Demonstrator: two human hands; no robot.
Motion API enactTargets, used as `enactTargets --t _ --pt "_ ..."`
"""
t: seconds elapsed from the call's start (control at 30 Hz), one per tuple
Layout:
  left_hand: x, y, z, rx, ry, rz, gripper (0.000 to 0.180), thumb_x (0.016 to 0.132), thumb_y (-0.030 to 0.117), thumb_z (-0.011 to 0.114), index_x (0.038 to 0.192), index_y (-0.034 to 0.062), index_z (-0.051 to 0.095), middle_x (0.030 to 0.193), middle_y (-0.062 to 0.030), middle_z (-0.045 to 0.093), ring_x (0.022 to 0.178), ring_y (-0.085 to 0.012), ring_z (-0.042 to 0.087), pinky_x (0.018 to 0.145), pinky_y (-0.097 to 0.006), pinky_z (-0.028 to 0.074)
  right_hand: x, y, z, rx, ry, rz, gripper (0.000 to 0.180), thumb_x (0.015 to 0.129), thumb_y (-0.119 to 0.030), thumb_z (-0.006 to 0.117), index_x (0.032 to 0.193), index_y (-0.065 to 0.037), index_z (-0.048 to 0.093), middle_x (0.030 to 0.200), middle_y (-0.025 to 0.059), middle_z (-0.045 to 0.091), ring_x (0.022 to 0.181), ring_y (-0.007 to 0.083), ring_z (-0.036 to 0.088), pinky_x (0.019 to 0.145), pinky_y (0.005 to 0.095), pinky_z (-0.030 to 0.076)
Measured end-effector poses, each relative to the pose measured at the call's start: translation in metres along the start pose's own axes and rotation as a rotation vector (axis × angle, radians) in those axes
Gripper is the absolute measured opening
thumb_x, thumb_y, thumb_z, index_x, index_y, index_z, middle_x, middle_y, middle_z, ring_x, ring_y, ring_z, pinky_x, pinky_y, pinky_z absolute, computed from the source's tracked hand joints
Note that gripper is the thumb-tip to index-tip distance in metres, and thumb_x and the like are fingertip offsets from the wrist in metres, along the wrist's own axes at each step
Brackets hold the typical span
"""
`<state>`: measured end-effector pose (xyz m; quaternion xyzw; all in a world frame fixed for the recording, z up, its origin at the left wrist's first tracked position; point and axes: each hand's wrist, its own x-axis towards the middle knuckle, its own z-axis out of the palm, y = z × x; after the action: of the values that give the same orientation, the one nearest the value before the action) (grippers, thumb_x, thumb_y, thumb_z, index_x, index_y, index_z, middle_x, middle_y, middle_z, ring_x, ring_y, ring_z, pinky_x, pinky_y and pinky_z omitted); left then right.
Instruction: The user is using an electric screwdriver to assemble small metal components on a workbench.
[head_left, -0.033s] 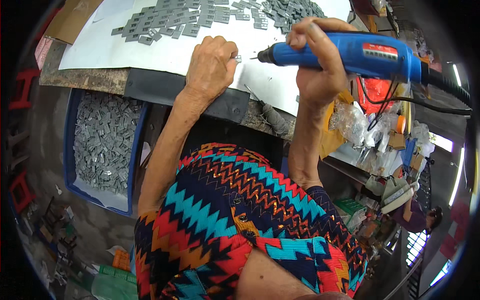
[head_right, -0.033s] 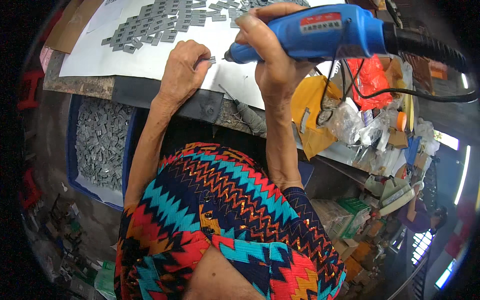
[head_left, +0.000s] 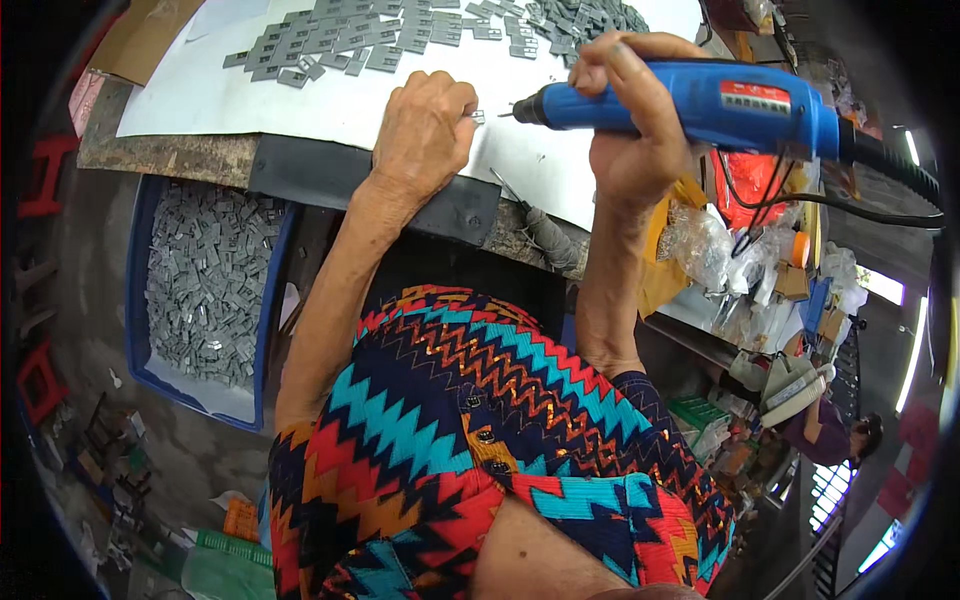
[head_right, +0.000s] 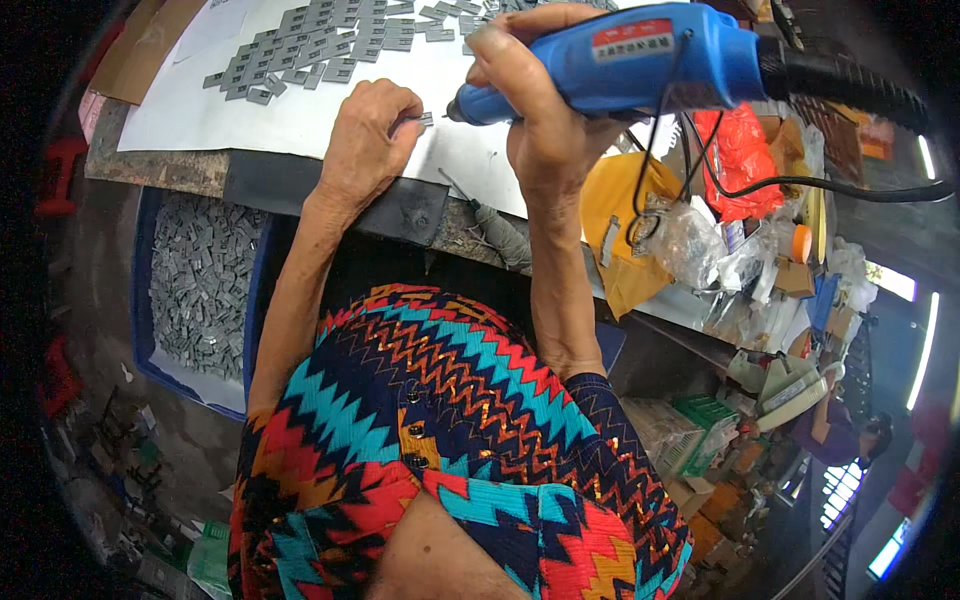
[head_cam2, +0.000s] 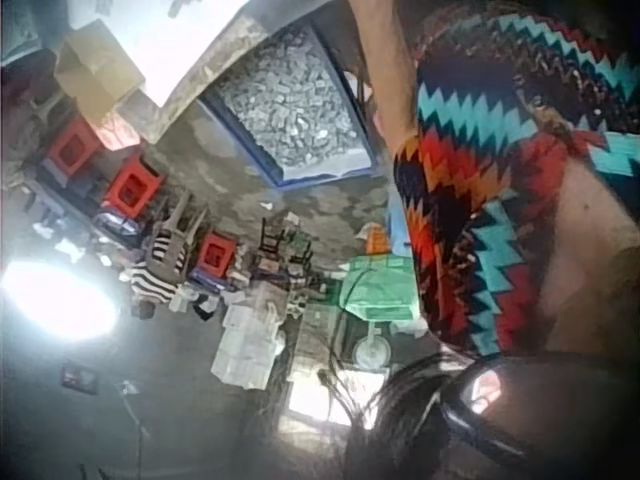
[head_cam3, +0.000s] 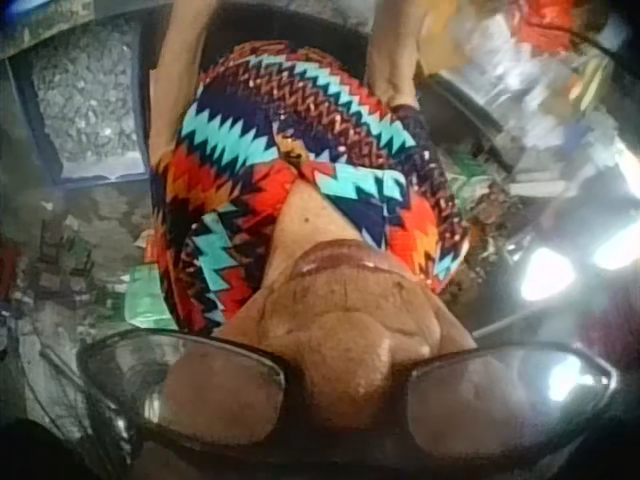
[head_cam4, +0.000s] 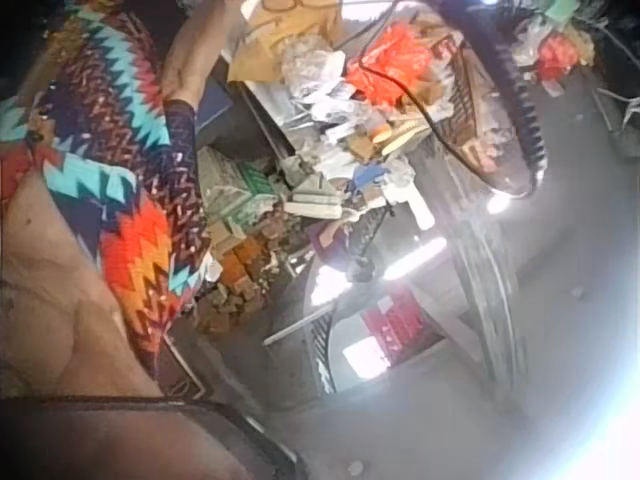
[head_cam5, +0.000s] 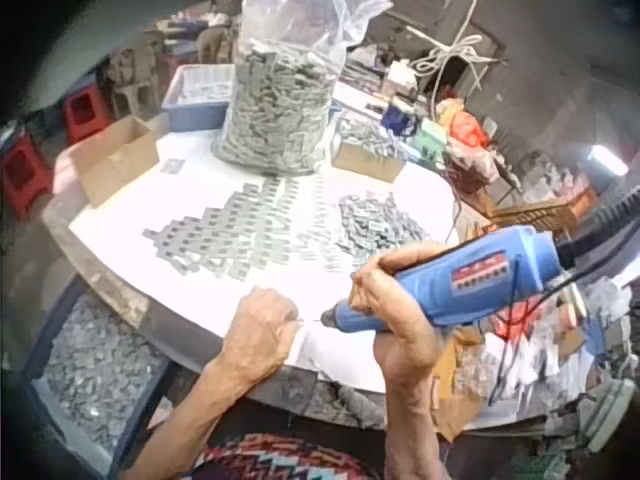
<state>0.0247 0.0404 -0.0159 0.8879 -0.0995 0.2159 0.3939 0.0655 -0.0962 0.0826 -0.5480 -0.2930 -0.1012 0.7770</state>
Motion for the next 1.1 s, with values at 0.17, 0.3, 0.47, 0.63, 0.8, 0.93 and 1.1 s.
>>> enactTargets --t 0.17,0.3,0.47,0.63,0.8,0.93,1.1 --pt "-0.001 0.0 0.002 0.042 0.0 -0.012 0.011 0.066 0.003 0.062 0.076 0.0013 0.058 0.073 -0.0102 0.054 0.073 -0.0255 0.05 0.068 -0.036 0.041 0.002 0.01 0.011 -0.076 -0.031 -0.013 0.012 0.07 0.003 0.055 0.081 0.007 0.055 0.068 0.0171 0.059 0.056 0.0181 0.055 0.057 0.0295 0.046" --pt "-0.001 -0.003 0.003 0.042 0.01 -0.015 0.012 0.066 0.004 0.062 0.076 0.0014 0.058 0.073 -0.0098 0.054 0.074 -0.0253 0.051 0.069 -0.035 0.041 0.002 0.012 0.022 -0.051 0.012 0.035 0.011 0.07 0.003 0.057 0.08 0.007 0.055 0.068 0.0169 0.059 0.055 0.018 0.054 0.056 0.0293 0.046" --pt "-0.001 0.0 0.003 0.063 0.009 -0.033 0.015 0.064 0.002 0.066 0.076 0.0018 0.057 0.074 -0.0095 0.054 0.075 -0.0258 0.051 0.071 -0.036 0.041 0.003 0.016 0.023 -0.091 -0.025 0.03 0.012 0.068 0.003 0.059 0.079 0.007 0.055 0.068 0.0172 0.059 0.054 0.0179 0.055 0.056 0.0294 0.046" --pt "-0.001 0.001 0.004 0.049 0.016 -0.051 0.016 0.063 0.001 0.067 0.075 0.0024 0.057 0.074 -0.009 0.053 0.075 -0.0257 0.051 0.071 -0.036 0.041 0.004 0.016 0.024 -0.105 -0.056 0.005 0.012 0.068 0.003 0.058 0.079 0.007 0.055 0.068 0.0178 0.059 0.054 0.0177 0.055 0.055 0.0291 0.047" --pt "-0.002 0.0 0.005 0.049 0.02 -0.052 0.017 0.063 0.002 0.066 0.077 0.0028 0.056 0.075 -0.009 0.053 0.075 -0.0259 0.051 0.071 -0.036 0.041 0.004 0.015 0.024 -0.099 -0.076 -0.012 0.012 0.067 0.004 0.058 0.078 0.007 0.055 0.068 0.0183 0.059 0.054 0.0178 0.055 0.055 0.029 0.047" --pt "-0.002 0.001 0.003 0.055 0.011 -0.051 0.019 0.063 0.002 0.066 0.079 0.0038 0.056 0.076 -0.0088 0.054 0.076 -0.0261 0.052 0.071 -0.036 0.041 0.004 0.014 0.023 -0.086 -0.062 -0.011 0.011 0.068 0.003 0.058 0.078 0.007 0.055 0.068 0.0184 0.059 0.054 0.0179 0.055 0.055 0.0288 0.046" --pt "-0.001 0.0 0.005 0.061 0.015 -0.052 0.019 0.064 0.004 0.066 0.08 0.0046 0.056 0.078 -0.0086 0.054 0.078 -0.0266 0.052 0.072 -0.037 0.041 0.002 0.014 0.024 -0.101 -0.074 -0.015 0.01 0.07 0.003 0.057 0.078 0.007 0.055 0.068 0.0184 0.059 0.054 0.0181 0.054 0.055 0.029 0.047"
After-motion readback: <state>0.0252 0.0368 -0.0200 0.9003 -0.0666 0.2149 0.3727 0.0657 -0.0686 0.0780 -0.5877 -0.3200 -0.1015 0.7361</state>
